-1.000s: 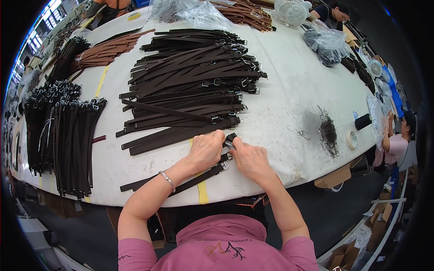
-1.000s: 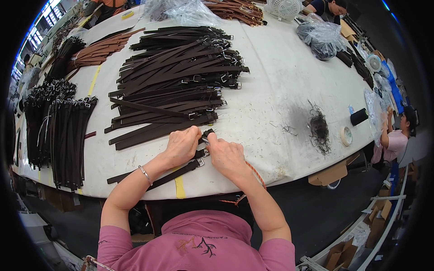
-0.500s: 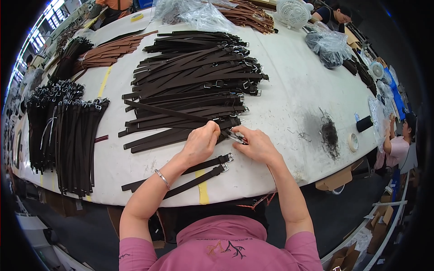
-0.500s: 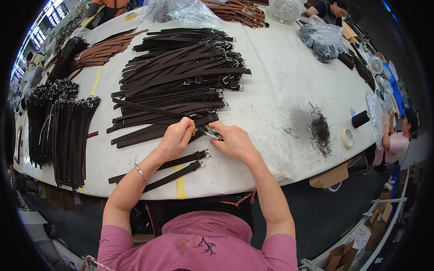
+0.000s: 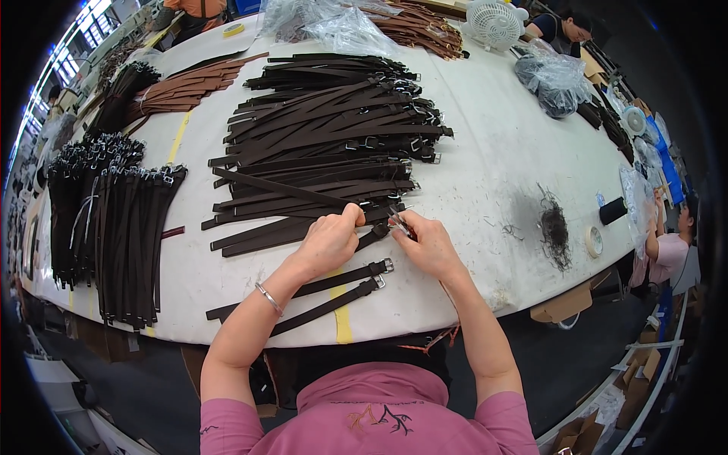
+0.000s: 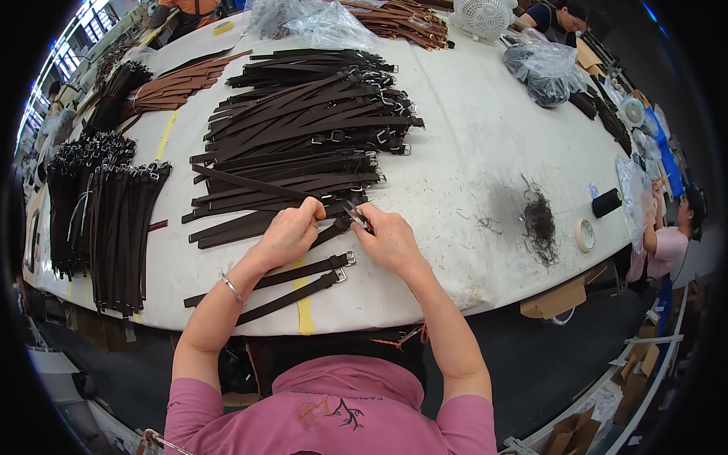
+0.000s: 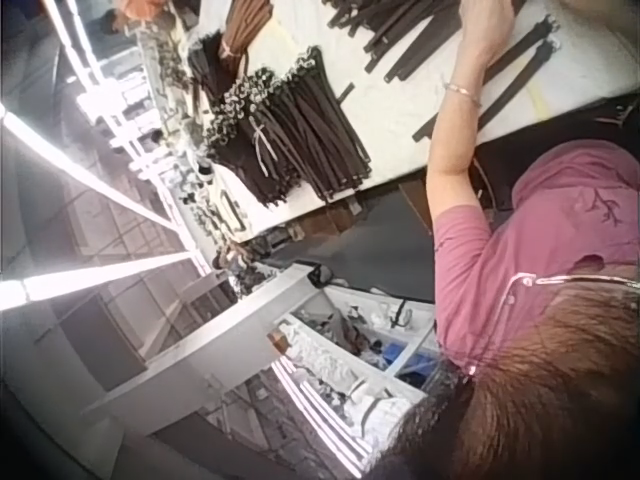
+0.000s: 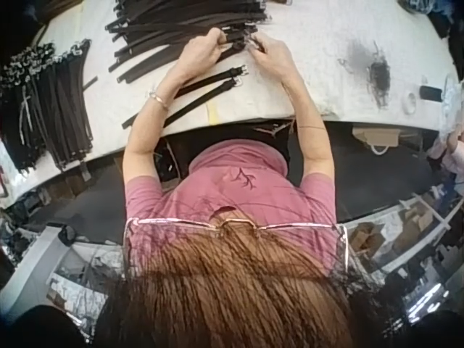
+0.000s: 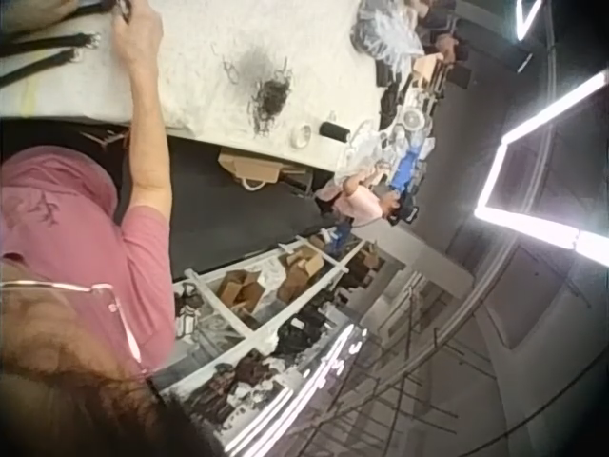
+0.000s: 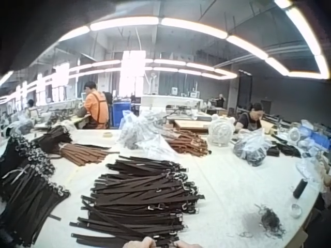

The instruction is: Assembling buckles onto leather belt straps in a workshop.

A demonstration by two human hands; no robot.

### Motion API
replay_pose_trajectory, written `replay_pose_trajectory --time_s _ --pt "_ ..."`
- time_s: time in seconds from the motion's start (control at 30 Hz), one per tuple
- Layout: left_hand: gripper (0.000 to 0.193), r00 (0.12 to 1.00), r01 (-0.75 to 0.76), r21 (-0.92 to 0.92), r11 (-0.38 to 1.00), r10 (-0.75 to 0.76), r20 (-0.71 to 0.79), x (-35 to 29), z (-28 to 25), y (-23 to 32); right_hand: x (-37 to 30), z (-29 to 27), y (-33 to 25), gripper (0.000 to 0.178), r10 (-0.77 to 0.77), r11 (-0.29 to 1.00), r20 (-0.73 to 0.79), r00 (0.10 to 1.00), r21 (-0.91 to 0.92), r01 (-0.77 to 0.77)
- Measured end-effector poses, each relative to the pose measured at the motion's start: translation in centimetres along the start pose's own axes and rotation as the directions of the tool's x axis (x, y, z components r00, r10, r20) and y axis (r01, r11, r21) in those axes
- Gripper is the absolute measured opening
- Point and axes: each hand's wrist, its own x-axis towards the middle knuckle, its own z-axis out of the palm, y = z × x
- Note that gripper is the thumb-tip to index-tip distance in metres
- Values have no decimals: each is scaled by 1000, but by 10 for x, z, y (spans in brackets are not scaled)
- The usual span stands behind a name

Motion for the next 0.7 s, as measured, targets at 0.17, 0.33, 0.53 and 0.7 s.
replay_pose_trajectory --time_s 0.17,0.33,0.53,0.7 --pt "20 973 85 20 996 -88 215 -2 -6 0 -4 5 9 15 65 989 -21 998 131 -62" --pt "13 928 125 37 991 -130 350 -1 -11 14 -7 14 13 15 47 993 -57 997 113 -41" --pt "11 914 186 -33 982 -161 373 -1 -11 15 -8 22 17 10 -56 994 -139 989 86 69" --pt "12 925 127 -30 991 -108 365 -1 -13 10 -11 22 7 13 -163 986 -225 961 1 168"
